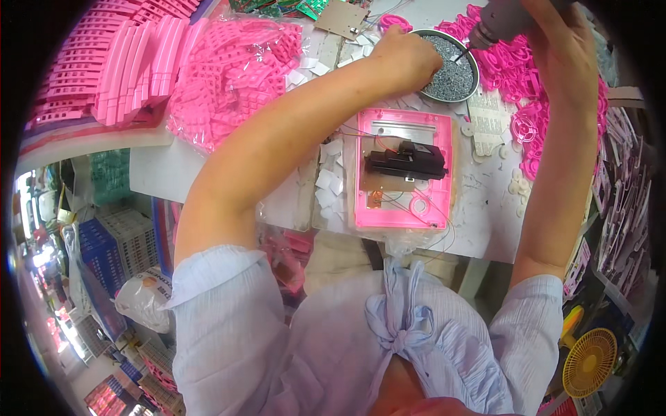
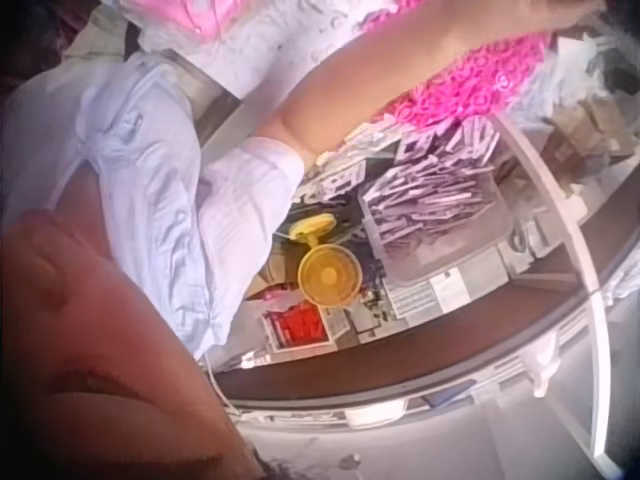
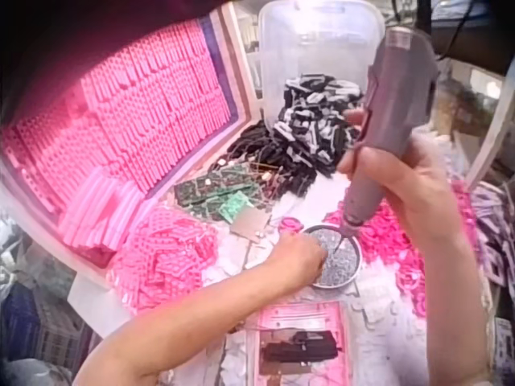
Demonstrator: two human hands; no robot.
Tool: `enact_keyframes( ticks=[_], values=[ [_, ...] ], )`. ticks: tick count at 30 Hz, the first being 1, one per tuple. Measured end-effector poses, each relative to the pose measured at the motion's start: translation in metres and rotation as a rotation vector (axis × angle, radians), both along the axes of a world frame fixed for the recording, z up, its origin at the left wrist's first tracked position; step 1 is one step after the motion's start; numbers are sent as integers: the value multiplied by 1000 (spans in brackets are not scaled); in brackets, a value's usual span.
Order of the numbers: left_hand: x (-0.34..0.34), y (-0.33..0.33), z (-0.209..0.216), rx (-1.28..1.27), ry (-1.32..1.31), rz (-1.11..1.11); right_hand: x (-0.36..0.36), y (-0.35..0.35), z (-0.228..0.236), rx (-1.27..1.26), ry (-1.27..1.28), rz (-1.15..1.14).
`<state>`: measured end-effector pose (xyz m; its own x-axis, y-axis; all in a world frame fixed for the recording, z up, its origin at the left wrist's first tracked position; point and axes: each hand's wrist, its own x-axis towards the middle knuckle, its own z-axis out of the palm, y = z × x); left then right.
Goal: The recorder is assembling the internal and external components of a pink toy cash register at a workbench.
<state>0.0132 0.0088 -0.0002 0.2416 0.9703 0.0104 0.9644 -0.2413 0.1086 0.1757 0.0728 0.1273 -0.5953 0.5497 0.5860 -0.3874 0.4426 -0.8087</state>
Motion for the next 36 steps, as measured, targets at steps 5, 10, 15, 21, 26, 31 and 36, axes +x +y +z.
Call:
enact_keyframes(
  ticks=[5,10,15,21,26,31,36],
  values=[
    [5,13,-7,118,-19,56,-12,-11,-10,-55,115,-21],
    [5,0,18,44,-105,94,22,-20,-20,-388,41,89],
    [30,-115,60,369,-281,-93,58,-71,-25,-497,187,302],
    [52,-172,39,315,-698,92,51,-115,-22,-250,167,371],
    [51,-174,42,196,-794,173,44,-127,-21,-234,116,315],
    [47,-175,36,248,-736,150,40,-128,-27,-248,119,339],
    [41,-185,40,412,-540,337,34,-114,-43,-245,233,394]
  ],
)
